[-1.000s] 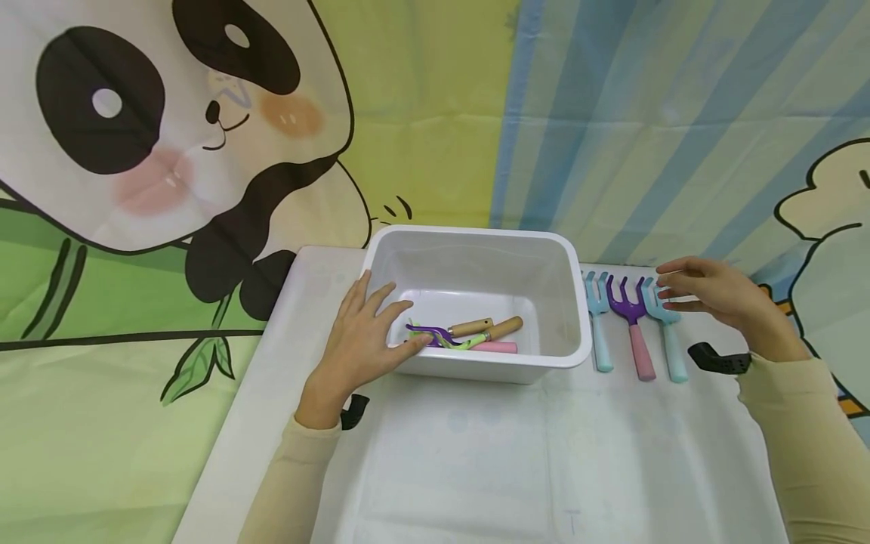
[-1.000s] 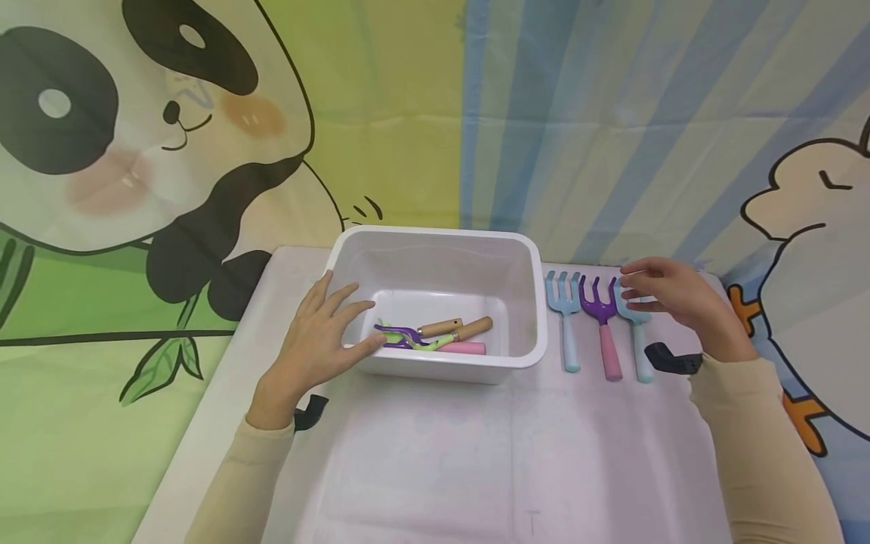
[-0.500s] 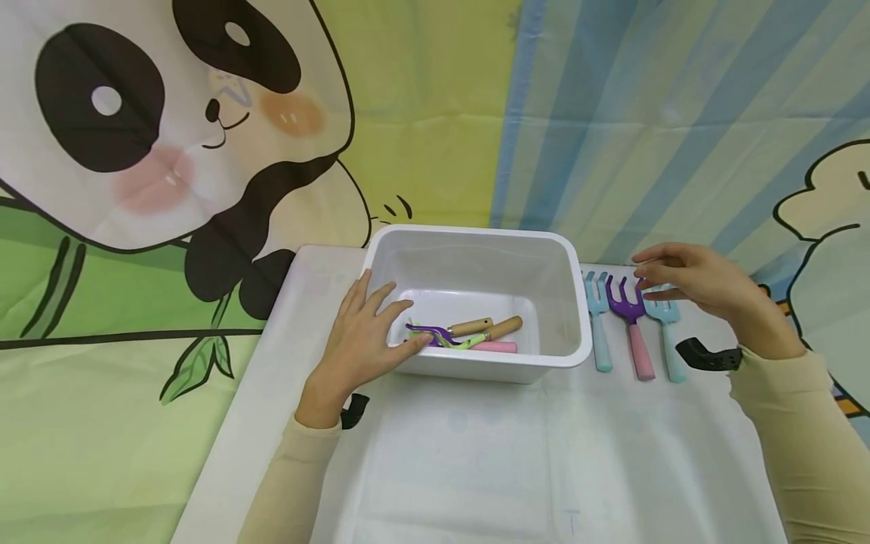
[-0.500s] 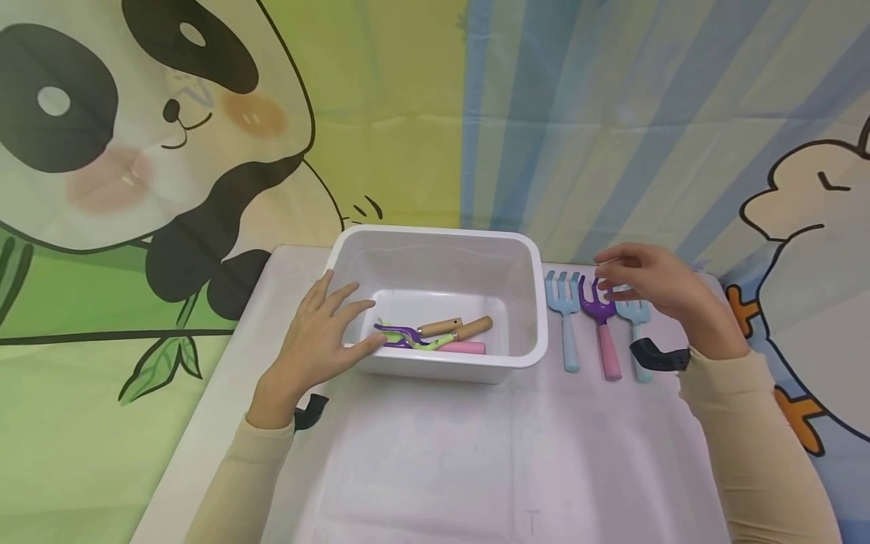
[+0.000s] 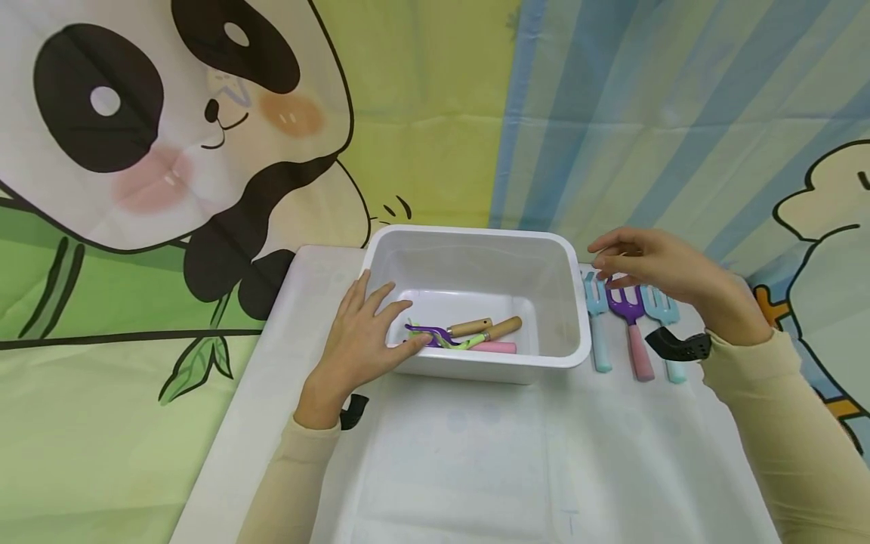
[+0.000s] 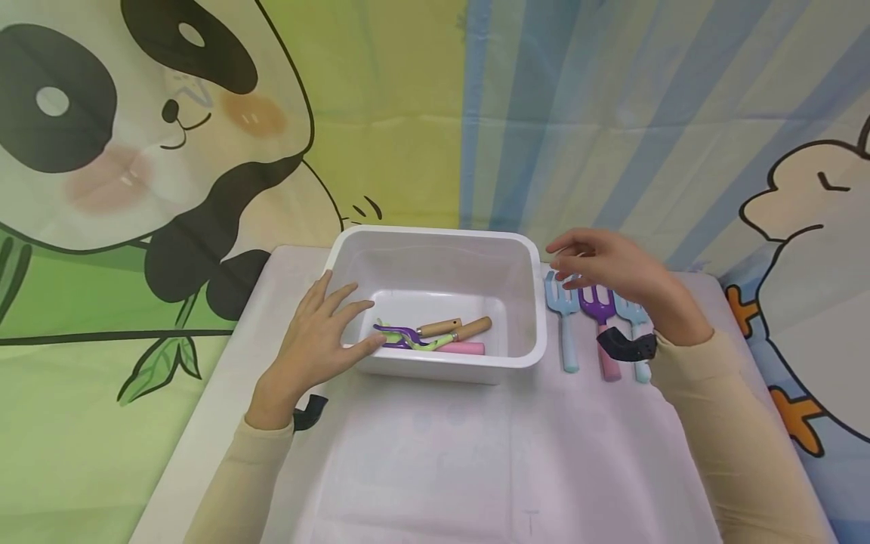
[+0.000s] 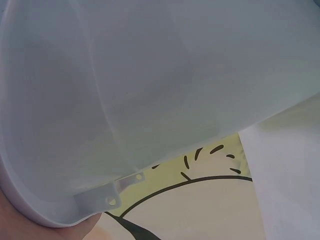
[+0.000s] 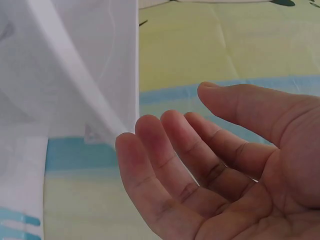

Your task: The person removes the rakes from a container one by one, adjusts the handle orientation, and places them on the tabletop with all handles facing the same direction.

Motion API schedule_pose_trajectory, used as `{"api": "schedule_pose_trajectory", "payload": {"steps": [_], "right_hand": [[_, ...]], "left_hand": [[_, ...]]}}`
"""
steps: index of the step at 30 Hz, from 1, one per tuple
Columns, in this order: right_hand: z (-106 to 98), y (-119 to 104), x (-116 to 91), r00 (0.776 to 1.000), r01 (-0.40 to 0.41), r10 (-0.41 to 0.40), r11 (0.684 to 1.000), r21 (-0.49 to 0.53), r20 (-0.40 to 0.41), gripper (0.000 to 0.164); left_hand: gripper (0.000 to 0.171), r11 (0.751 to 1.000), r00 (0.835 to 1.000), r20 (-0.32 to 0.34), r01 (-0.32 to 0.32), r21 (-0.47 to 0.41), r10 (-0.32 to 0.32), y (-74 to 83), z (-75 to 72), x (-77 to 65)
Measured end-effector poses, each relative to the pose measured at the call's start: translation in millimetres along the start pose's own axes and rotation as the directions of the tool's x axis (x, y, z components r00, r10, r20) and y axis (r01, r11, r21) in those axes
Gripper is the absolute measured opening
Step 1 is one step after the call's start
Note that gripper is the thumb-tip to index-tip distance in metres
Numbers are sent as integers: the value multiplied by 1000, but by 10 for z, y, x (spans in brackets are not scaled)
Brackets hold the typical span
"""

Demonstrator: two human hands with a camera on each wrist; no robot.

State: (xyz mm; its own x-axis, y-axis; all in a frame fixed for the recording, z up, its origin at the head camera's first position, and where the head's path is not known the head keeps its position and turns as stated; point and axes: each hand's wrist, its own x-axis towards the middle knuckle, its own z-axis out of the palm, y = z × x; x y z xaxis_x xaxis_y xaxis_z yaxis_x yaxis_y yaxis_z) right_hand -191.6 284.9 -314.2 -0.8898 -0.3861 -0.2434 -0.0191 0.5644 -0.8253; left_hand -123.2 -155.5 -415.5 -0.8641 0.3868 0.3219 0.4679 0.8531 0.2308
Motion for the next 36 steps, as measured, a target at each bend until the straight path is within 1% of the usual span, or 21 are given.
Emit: {"api": "schedule_pose_trajectory", "payload": {"steps": [4, 7, 9, 13, 16, 19, 22, 24, 29, 36], "right_hand": [[106, -158, 122, 999, 28, -29, 999, 22, 35, 40], [194, -270, 221, 997, 48, -49, 999, 19, 64, 38], [255, -342, 298, 995, 56, -56, 998, 5, 84, 37], [384, -443, 495, 989, 64, -66, 998, 19, 129, 34], [494, -497, 651, 981, 76, -80, 997, 30, 175, 31], [618, -542, 791, 967, 98, -104, 995, 35, 232, 30], [753, -580, 919, 951, 113, -122, 992, 49, 285, 30], [844, -593, 1007, 941, 107, -122, 992, 63, 315, 28], [1035, -613, 1223, 921, 98, -106, 994, 38, 374, 26], [1238, -543, 1515, 913, 79, -68, 997, -10, 403, 24]], "left_hand": [[76, 1000, 1000, 0, 1, -1, -1, -7, 7, 7], [77, 1000, 1000, -4, -1, -5, 1, -10, 10, 4], [77, 1000, 1000, -9, -4, -5, 4, -18, 16, 3], [78, 1000, 1000, -21, -12, -2, 12, -29, 24, 2], [79, 1000, 1000, -24, -18, 2, 18, -33, 20, 2], [81, 1000, 999, -25, -21, 4, 22, -35, 17, 4], [82, 1000, 999, -26, -23, 5, 23, -35, 15, 2], [83, 1000, 999, -26, -21, 7, 21, -33, 13, -2], [83, 1000, 1000, -20, -16, 12, 17, -33, 15, -3], [86, 999, 998, -46, -40, 21, 41, -37, 17, -1]]}}
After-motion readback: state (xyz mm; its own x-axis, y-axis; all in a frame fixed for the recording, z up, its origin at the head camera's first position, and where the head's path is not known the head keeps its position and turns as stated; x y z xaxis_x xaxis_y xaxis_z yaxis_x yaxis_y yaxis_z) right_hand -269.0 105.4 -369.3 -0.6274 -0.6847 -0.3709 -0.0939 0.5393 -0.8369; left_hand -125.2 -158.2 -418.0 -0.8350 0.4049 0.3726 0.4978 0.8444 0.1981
